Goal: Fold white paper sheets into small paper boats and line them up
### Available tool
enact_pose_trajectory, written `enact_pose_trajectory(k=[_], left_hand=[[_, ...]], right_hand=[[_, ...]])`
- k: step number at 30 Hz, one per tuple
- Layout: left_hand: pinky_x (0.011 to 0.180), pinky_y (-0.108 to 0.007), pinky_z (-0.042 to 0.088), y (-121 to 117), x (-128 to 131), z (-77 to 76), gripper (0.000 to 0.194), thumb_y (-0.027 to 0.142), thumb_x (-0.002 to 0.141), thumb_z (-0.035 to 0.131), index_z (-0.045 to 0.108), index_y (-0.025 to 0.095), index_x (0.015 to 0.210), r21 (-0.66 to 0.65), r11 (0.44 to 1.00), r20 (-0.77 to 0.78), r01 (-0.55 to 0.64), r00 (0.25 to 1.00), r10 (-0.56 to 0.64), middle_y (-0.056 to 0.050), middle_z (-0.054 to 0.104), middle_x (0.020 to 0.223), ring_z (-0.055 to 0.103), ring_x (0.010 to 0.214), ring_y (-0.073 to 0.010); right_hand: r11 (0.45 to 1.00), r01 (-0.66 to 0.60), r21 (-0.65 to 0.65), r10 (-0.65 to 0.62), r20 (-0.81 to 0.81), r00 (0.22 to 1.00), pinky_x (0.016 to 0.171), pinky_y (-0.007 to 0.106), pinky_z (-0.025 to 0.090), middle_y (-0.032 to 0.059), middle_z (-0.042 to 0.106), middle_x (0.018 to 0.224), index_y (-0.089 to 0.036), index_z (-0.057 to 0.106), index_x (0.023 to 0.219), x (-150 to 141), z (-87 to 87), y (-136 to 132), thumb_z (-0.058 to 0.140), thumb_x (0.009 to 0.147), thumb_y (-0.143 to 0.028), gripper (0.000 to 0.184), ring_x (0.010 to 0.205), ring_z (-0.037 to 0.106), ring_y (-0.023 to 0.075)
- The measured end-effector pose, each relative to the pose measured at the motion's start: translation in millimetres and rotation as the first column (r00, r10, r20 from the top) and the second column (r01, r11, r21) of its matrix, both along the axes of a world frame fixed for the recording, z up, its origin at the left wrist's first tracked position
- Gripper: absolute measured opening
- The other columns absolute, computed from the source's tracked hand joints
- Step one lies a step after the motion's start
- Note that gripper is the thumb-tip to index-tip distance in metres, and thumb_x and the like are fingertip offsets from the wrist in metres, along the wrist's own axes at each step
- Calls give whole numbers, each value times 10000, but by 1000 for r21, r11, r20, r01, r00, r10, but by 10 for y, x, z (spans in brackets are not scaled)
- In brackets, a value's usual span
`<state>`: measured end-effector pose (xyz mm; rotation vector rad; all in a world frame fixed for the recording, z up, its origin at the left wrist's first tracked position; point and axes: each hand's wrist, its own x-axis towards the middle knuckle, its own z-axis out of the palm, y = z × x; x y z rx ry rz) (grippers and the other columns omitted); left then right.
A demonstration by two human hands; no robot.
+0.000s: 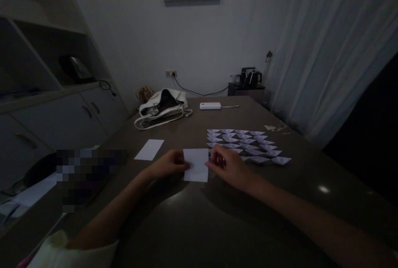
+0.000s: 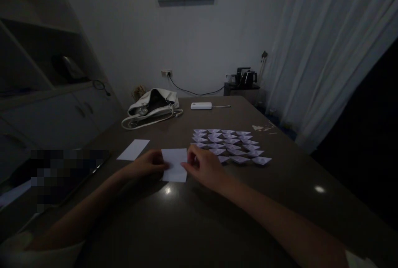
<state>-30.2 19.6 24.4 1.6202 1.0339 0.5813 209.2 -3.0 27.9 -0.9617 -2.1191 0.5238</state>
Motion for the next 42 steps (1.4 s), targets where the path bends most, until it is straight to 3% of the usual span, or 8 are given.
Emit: enact_pose_trajectory(k=[3, 6, 12, 17, 22, 29, 34, 42], left_hand=[[787, -314, 521, -70, 84, 25, 305, 194, 709, 693, 634, 133, 1002, -39, 999, 41, -26, 999, 27, -82, 720, 980, 672, 907, -223], [795, -316, 522, -94, 137, 2, 331, 189, 707, 703, 632, 128, 1025, -67, 998, 101, 16, 995, -10, -89, 723, 980, 674, 907, -222], [763, -314, 518, -87, 154, -76, 364, 227, 734, 704, 619, 128, 1074, -53, 996, 83, 70, 994, -66, -95, 711, 991, 666, 875, -218], [762, -303, 491, -151, 197, -33, 256, 290, 801, 653, 627, 127, 997, 69, 989, -6, 131, 991, -131, -69, 690, 938, 628, 873, -202], [566, -225, 397, -163, 205, -42, 211, 310, 773, 674, 612, 133, 868, 256, 962, -194, 93, 980, -43, 14, 568, 713, 516, 645, -129], [584, -207, 377, -130, 193, -80, 119, 230, 768, 657, 611, 146, 838, 398, 902, -230, 168, 970, -80, 0, 552, 805, 493, 680, -120], [588, -203, 371, -116, 202, -96, 70, 133, 765, 604, 622, 141, 833, 407, 891, -240, 202, 965, -109, -3, 567, 791, 495, 674, -118], [583, -204, 366, -94, 212, -161, 47, 178, 776, 615, 628, 139, 799, 370, 910, -244, 188, 965, -100, 2, 582, 749, 501, 660, -120]], right_hand=[[994, 43, -102, -48, -53, 997, 530, 240, 393, 3, 592, 777, -183, 508, 929, 39, 131, 92, 700, 758, -292, 279, 561, 496, 104], [975, -21, -219, 3, -81, 997, 572, 258, 439, 33, 619, 815, -167, 544, 927, 19, 160, 103, 681, 768, -229, 219, 660, 561, 135], [943, -1, -333, -54, -156, 986, 624, 282, 483, 37, 650, 808, -163, 546, 842, -4, -71, 44, 641, 773, -158, 117, 701, 606, 154], [921, -21, -388, -48, -166, 985, 562, 248, 451, 0, 609, 702, -175, 552, 802, 58, -213, 8, 641, 767, -178, 96, 624, 578, 136], [960, 31, -279, -49, -58, 997, 529, 223, 399, -18, 563, 658, -175, 563, 767, 113, -233, -23, 645, 755, -164, 84, 579, 524, 116], [980, -11, -198, 12, 1, 1000, 540, 209, 370, -19, 548, 662, -168, 560, 711, 155, -287, -28, 632, 712, -70, 121, 600, 507, 112], [988, -84, -130, 85, -1, 996, 550, 193, 380, -8, 562, 746, -168, 566, 719, 170, -291, -68, 529, 625, 68, 257, 627, 515, 102], [977, -214, -23, 214, 19, 977, 644, 211, 419, 22, 594, 886, -180, 631, 780, 195, -270, -126, 479, 669, 91, 330, 787, 571, 125]])
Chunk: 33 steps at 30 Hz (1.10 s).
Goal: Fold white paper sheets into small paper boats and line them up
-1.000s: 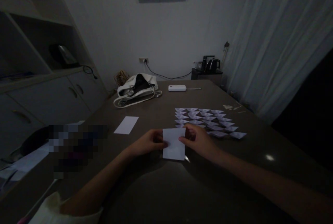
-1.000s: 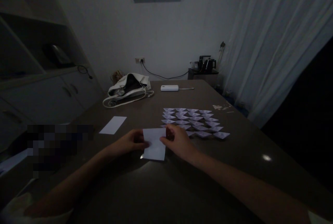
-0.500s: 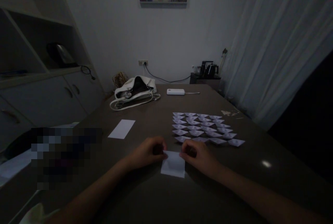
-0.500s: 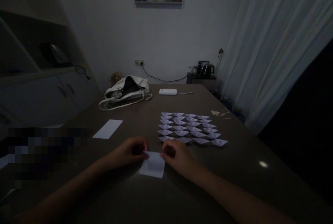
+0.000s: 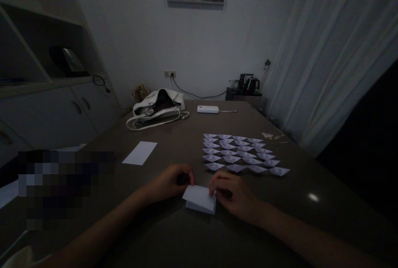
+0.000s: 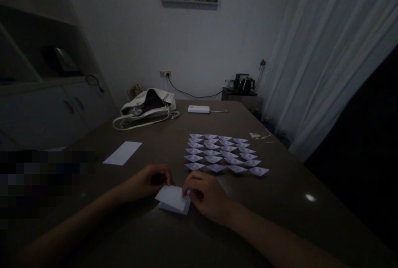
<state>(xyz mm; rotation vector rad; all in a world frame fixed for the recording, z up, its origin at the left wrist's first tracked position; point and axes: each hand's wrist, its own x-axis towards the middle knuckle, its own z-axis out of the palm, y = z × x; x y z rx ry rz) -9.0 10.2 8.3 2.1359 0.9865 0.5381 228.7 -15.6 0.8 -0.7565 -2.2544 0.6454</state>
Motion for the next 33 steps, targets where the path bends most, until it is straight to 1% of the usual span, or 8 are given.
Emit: enact_pose_trajectory(k=[2, 6, 9, 12, 16, 20, 27, 33], left_hand=[[582, -208, 368, -9, 0, 20, 64, 193, 781, 618, 632, 135, 806, -18, 1000, -5, -3, 1000, 3, -2, 588, 751, 504, 660, -122], [615, -221, 391, -19, -7, 59, 92, 203, 785, 628, 655, 138, 845, 5, 1000, -1, 0, 1000, 0, -15, 600, 793, 518, 691, -131], [685, -240, 424, -12, -20, 68, 114, 127, 781, 595, 671, 149, 863, 19, 999, 3, 42, 999, -42, -27, 612, 855, 550, 759, -145], [769, -258, 438, -11, -23, 69, 215, 34, 779, 514, 677, 158, 845, 35, 996, 48, 81, 995, -82, -33, 610, 897, 576, 834, -150], [807, -274, 440, -46, 9, 79, 155, 129, 861, 520, 672, 157, 878, 57, 996, 104, 71, 992, -77, -51, 596, 943, 583, 887, -161], [787, -280, 439, -75, 38, 73, 135, 262, 848, 619, 670, 175, 938, 44, 995, 76, 93, 992, -96, -55, 595, 981, 576, 896, -173], [720, -267, 424, -68, 31, 53, 150, 235, 819, 645, 670, 178, 956, 40, 996, -16, 78, 997, -77, -40, 615, 926, 565, 826, -166], [693, -258, 414, -73, 50, 88, 158, 207, 806, 644, 676, 173, 958, 34, 997, -48, 73, 996, -71, -38, 623, 907, 557, 803, -163]], right_hand=[[1000, 12, 4, -12, 7, 1000, 669, 221, 423, 22, 600, 877, -179, 635, 784, 2, -18, 3, 480, 667, 93, 334, 807, 576, 131], [996, 61, -58, -59, 36, 998, 586, 195, 399, 17, 600, 857, -174, 639, 781, -3, -48, 34, 492, 641, 99, 340, 693, 548, 106], [996, 55, -77, -51, 55, 997, 574, 186, 393, 17, 599, 860, -172, 641, 781, -8, -51, 51, 494, 639, 103, 342, 669, 535, 97], [996, 39, -81, -34, 60, 998, 569, 182, 390, 20, 597, 874, -172, 640, 801, -6, -58, 55, 488, 653, 99, 344, 670, 532, 95], [998, 24, -52, -20, 72, 997, 592, 191, 392, 16, 598, 877, -178, 635, 814, 0, -75, 48, 481, 666, 95, 346, 703, 537, 104], [999, 29, -46, -24, 100, 995, 606, 203, 399, 20, 599, 881, -179, 637, 820, -4, -57, 35, 482, 672, 88, 342, 733, 547, 116], [998, 23, -51, -17, 125, 992, 611, 216, 418, 25, 597, 902, -183, 640, 824, 5, -34, 27, 481, 689, 73, 330, 726, 552, 119], [1000, 0, -26, 3, 120, 993, 669, 234, 433, 35, 605, 922, -179, 647, 849, 19, -11, -6, 477, 676, 67, 345, 802, 569, 138]])
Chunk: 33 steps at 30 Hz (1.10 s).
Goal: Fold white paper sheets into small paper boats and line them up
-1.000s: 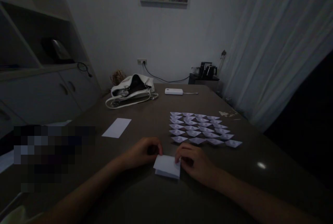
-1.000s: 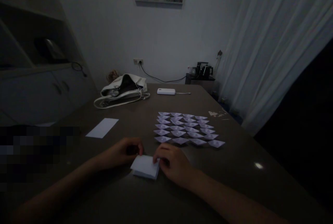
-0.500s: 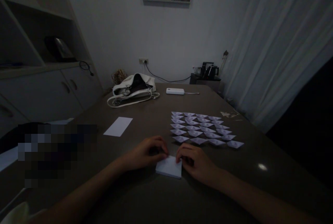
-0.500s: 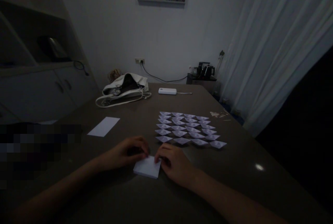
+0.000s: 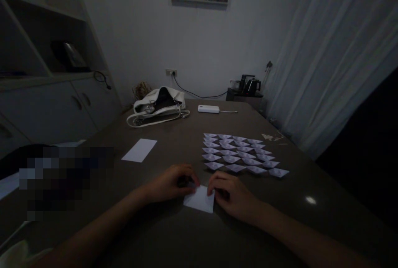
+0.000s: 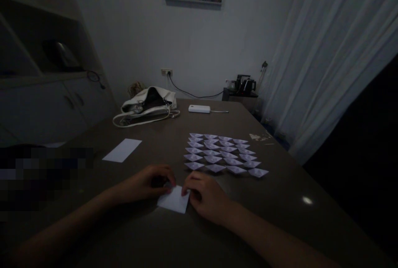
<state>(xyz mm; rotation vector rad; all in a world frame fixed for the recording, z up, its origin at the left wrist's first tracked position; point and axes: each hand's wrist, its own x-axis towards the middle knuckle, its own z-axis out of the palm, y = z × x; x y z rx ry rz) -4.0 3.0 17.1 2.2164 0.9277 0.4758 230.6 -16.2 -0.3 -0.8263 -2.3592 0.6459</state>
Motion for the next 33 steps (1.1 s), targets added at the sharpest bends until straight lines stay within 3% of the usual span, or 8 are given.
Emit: enact_pose_trajectory(k=[6, 14, 21, 33], left_hand=[[686, -255, 409, 9, -26, -4, 162, 218, 803, 654, 678, 177, 958, -6, 1000, 5, 1, 1000, -1, -34, 616, 901, 550, 794, -158], [724, -262, 414, 17, -53, -32, 173, 268, 791, 686, 679, 184, 943, 19, 999, 25, 32, 999, -33, -34, 612, 928, 559, 845, -166], [728, -266, 421, 12, -60, -22, 176, 288, 791, 689, 691, 184, 933, 18, 999, 45, 44, 998, -45, -35, 611, 923, 565, 846, -169], [784, -276, 449, 4, -65, -8, 96, 195, 853, 605, 679, 179, 912, 24, 997, 84, 71, 994, -72, -39, 644, 916, 597, 883, -163]], right_hand=[[1000, -19, 11, 19, -8, 1000, 744, 266, 440, 44, 604, 945, -182, 640, 887, -23, 13, -33, 462, 660, 54, 372, 881, 571, 159], [999, -32, 15, 32, 23, 999, 727, 288, 444, 59, 595, 949, -176, 616, 941, -29, 43, -55, 477, 677, 2, 348, 858, 565, 176], [1000, 7, -8, -6, 61, 998, 760, 297, 454, 60, 603, 964, -178, 621, 928, -58, 55, -66, 575, 776, -103, 176, 881, 572, 176], [999, 28, -34, -25, 83, 996, 756, 304, 456, 49, 609, 969, -193, 621, 950, -74, 17, -39, 600, 784, -103, 191, 879, 571, 177]])
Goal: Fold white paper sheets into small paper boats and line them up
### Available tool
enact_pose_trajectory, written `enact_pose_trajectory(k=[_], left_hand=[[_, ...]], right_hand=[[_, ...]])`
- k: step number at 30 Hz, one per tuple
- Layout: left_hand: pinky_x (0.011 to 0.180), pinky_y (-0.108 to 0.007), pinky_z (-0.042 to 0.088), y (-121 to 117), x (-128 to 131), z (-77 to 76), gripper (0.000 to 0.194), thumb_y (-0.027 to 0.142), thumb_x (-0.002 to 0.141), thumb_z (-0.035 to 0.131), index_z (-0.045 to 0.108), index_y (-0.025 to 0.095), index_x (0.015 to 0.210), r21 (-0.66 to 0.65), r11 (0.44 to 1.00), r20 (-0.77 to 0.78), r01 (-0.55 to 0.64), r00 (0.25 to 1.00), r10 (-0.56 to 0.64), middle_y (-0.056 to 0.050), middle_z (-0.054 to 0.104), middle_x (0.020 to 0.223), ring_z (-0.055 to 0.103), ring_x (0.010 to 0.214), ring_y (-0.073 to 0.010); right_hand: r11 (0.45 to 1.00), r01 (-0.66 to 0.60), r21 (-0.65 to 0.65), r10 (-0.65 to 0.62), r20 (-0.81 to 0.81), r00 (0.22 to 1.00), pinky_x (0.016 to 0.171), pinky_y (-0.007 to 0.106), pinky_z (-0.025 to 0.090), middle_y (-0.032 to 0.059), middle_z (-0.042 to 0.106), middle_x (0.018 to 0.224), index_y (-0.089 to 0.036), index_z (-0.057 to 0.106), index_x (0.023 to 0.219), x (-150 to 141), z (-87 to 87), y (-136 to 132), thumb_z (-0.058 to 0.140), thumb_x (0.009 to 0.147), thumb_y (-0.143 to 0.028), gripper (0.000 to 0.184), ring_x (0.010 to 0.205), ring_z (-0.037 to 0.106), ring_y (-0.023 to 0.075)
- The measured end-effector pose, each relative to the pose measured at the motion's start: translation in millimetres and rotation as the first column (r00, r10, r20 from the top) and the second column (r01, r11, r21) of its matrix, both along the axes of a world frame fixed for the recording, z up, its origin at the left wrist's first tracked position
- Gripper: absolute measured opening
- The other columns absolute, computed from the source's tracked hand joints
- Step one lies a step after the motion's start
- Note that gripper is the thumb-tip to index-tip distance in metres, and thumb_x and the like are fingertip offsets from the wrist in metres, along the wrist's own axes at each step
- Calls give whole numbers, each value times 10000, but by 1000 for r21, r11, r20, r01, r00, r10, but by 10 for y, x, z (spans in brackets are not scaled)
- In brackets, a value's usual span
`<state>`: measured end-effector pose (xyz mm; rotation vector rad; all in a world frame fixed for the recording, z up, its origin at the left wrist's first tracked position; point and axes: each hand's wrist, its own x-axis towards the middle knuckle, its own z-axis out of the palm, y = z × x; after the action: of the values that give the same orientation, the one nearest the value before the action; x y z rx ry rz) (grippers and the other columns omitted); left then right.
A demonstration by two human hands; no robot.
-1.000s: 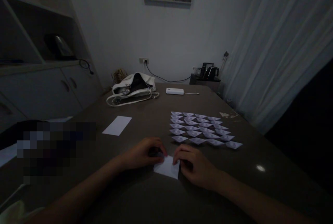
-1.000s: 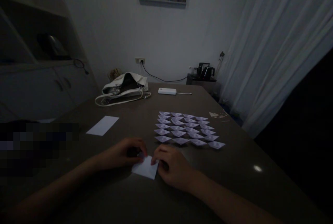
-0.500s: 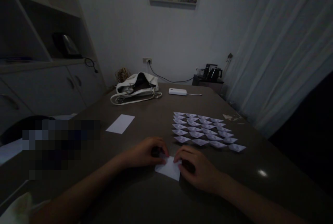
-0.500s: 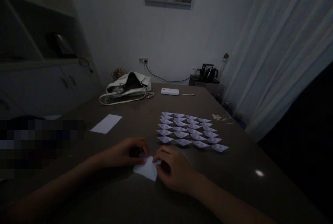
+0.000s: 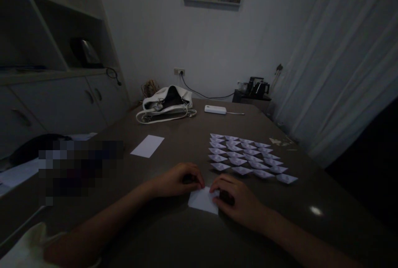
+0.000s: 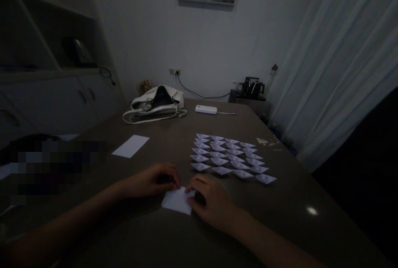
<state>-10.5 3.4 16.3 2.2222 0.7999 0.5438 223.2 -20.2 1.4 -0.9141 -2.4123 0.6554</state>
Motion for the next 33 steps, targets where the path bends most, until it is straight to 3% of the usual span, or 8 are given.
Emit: enact_pose_trajectory(k=[33], left_hand=[[775, -270, 437, -9, 9, 27, 140, 197, 829, 639, 677, 177, 962, 16, 1000, -74, -18, 997, 19, -38, 657, 938, 594, 887, -171]], right_hand=[[1000, -15, 16, 15, 25, 1000, 789, 295, 449, 55, 615, 998, -175, 622, 990, 13, 18, -10, 564, 781, -70, 241, 911, 568, 173]])
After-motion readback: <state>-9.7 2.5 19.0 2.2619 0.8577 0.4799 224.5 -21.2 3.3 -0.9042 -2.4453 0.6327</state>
